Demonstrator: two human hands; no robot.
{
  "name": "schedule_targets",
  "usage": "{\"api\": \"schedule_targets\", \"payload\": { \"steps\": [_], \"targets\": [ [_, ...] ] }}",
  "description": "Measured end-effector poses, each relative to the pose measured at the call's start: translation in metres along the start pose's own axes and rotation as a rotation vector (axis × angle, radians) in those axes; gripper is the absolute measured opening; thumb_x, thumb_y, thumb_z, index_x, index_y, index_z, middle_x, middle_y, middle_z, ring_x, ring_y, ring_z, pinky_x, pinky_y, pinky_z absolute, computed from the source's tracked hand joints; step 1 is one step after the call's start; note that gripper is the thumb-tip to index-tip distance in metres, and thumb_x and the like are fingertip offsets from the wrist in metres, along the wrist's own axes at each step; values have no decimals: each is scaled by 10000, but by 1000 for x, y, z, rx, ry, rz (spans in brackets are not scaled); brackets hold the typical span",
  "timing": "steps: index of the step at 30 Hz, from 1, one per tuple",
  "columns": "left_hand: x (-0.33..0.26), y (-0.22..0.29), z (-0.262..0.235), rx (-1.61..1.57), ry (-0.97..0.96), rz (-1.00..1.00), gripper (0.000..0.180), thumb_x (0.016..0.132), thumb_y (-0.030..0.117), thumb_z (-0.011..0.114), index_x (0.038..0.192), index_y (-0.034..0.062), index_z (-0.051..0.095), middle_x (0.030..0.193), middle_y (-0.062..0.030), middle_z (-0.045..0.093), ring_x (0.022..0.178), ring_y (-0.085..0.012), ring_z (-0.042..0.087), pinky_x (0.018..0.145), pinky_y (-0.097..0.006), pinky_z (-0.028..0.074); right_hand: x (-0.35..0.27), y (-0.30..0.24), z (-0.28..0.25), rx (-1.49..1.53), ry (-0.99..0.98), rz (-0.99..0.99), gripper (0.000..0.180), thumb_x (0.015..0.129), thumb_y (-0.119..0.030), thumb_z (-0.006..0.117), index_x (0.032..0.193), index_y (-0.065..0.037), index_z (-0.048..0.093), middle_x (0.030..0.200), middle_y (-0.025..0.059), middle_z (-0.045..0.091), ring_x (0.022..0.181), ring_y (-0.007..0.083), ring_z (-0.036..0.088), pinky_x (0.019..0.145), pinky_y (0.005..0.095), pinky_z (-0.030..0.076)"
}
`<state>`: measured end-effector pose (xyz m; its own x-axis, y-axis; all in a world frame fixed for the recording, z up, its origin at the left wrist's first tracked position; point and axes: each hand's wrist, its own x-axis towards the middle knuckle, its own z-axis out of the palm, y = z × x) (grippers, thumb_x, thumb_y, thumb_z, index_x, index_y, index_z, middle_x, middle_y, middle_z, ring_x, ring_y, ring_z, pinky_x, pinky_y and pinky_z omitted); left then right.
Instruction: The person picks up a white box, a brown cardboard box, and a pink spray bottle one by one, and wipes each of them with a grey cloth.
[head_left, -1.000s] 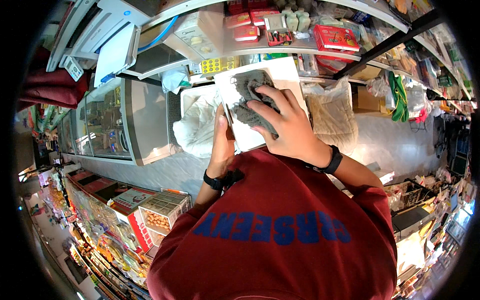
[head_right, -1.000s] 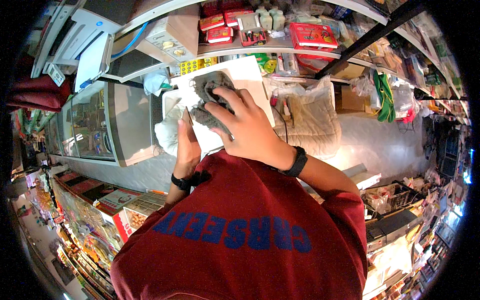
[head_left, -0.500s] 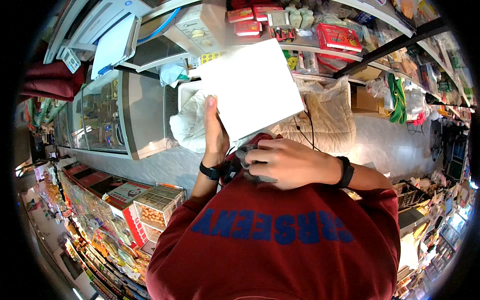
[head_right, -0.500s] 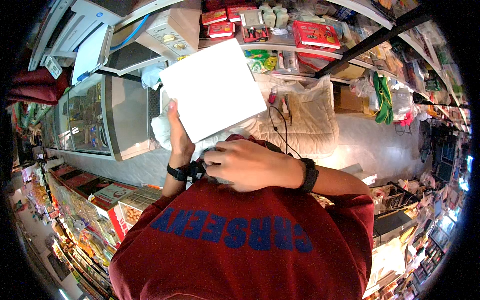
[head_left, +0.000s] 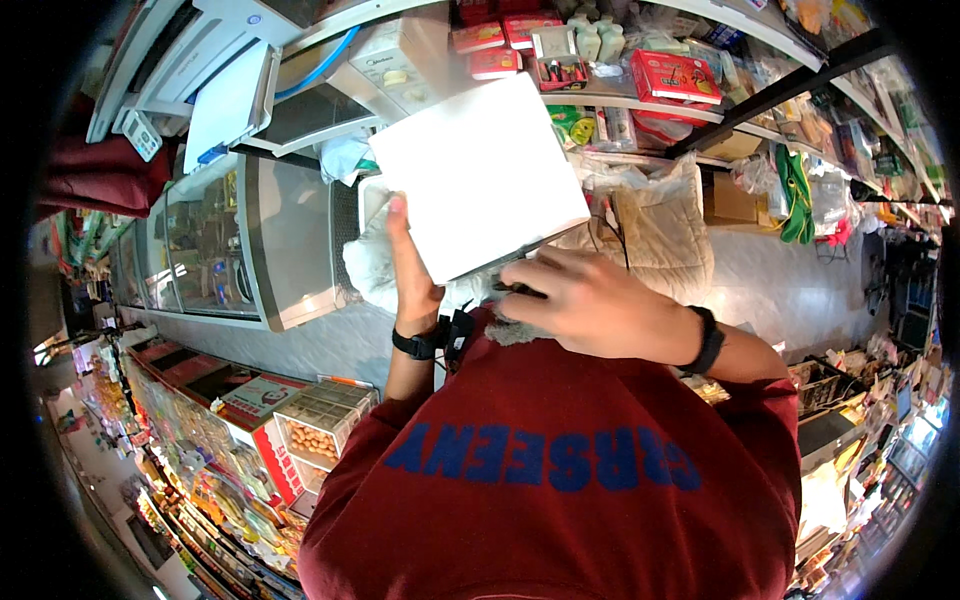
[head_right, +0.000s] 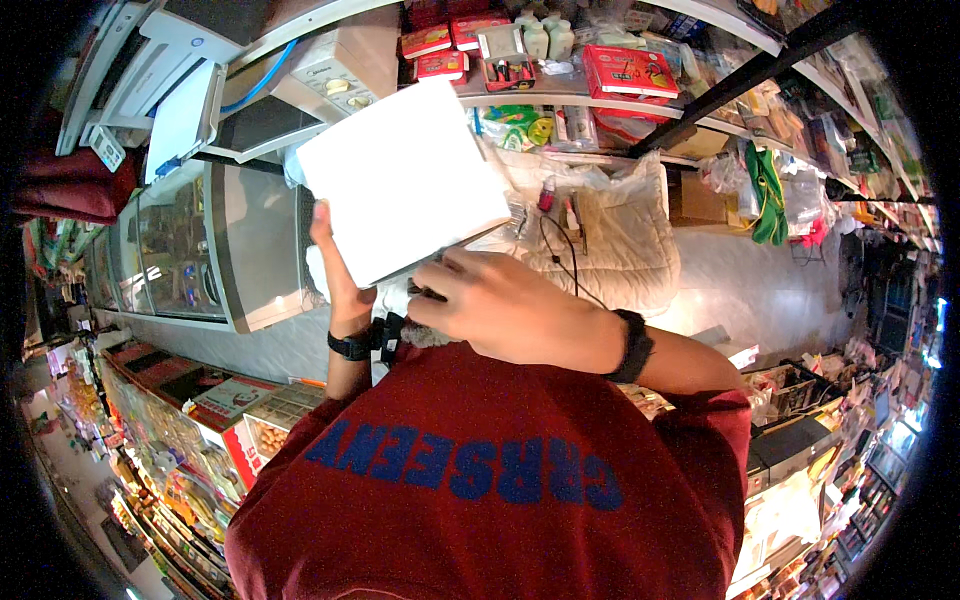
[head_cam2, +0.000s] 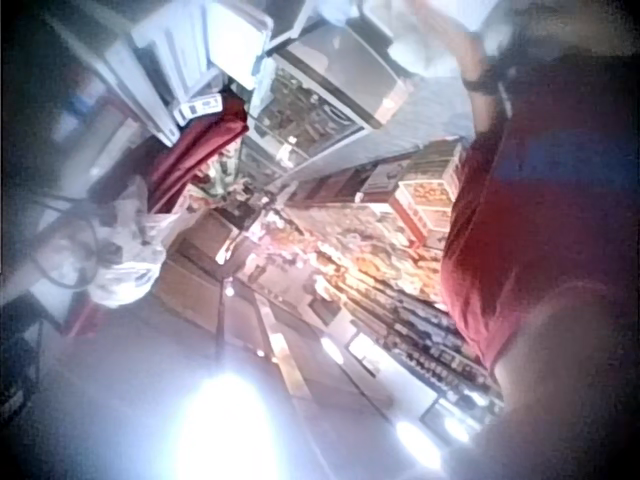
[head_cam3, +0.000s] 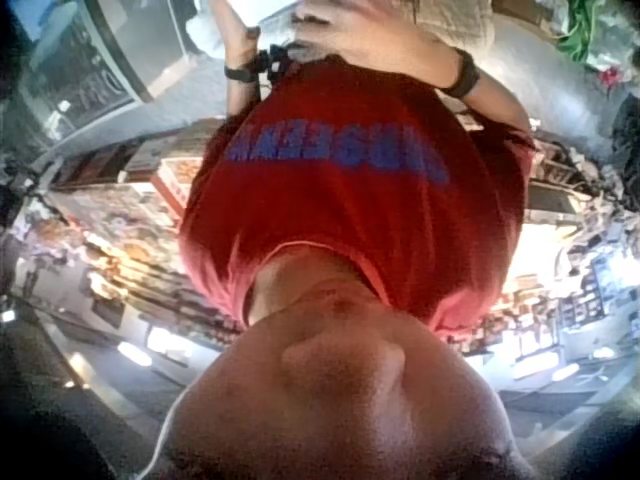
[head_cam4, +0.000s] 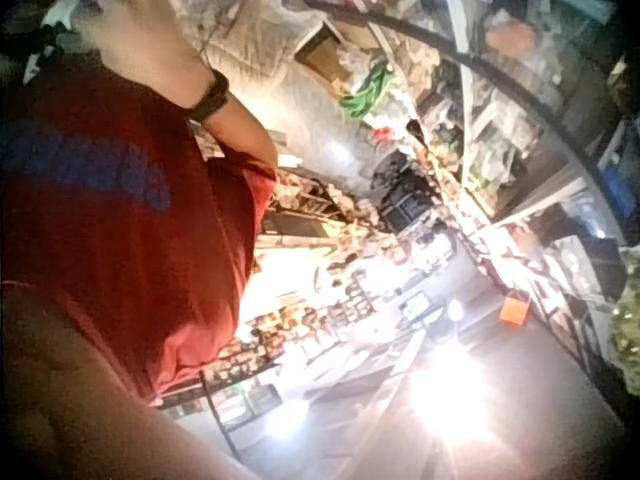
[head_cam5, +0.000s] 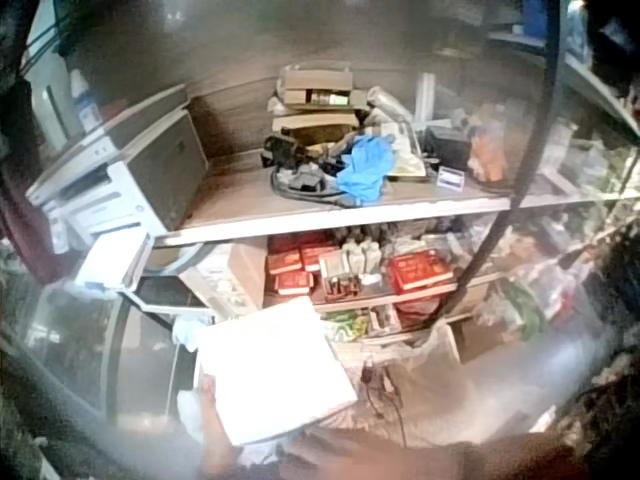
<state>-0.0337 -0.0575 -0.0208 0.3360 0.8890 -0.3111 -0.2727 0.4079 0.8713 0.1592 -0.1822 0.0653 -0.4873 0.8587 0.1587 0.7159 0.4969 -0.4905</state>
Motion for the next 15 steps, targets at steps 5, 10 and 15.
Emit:
{"api": "schedule_targets", "payload": {
  "steps": [5,10,15],
  "targets": [
    [3,-4,-21,95,-77,111,812,937,651,502,1381,-26,441,1221,-131,576,1086,-198,610,867,-321,521,24,39,-28,117,699,139,371,673,-5,735,1021,-112,659,1132,70,620,1042,271,633,859,367,564],
    [3,-4,-12,256,-94,291,886,844,682,612,1323,-50,469,1161,-125,565,1060,-204,580,853,-315,491,37,77,-27,-9,716,170,425,625,56,732,1024,-69,654,1203,81,618,1088,300,621,912,379,524],
    [4,-12,-26,235,-64,210,906,838,699,600,1322,-55,469,1163,-133,564,1065,-206,584,857,-321,500,14,32,-5,-28,304,117,382,660,8,714,1021,-101,650,1106,67,567,1012,278,614,836,387,557]
  ]
}}
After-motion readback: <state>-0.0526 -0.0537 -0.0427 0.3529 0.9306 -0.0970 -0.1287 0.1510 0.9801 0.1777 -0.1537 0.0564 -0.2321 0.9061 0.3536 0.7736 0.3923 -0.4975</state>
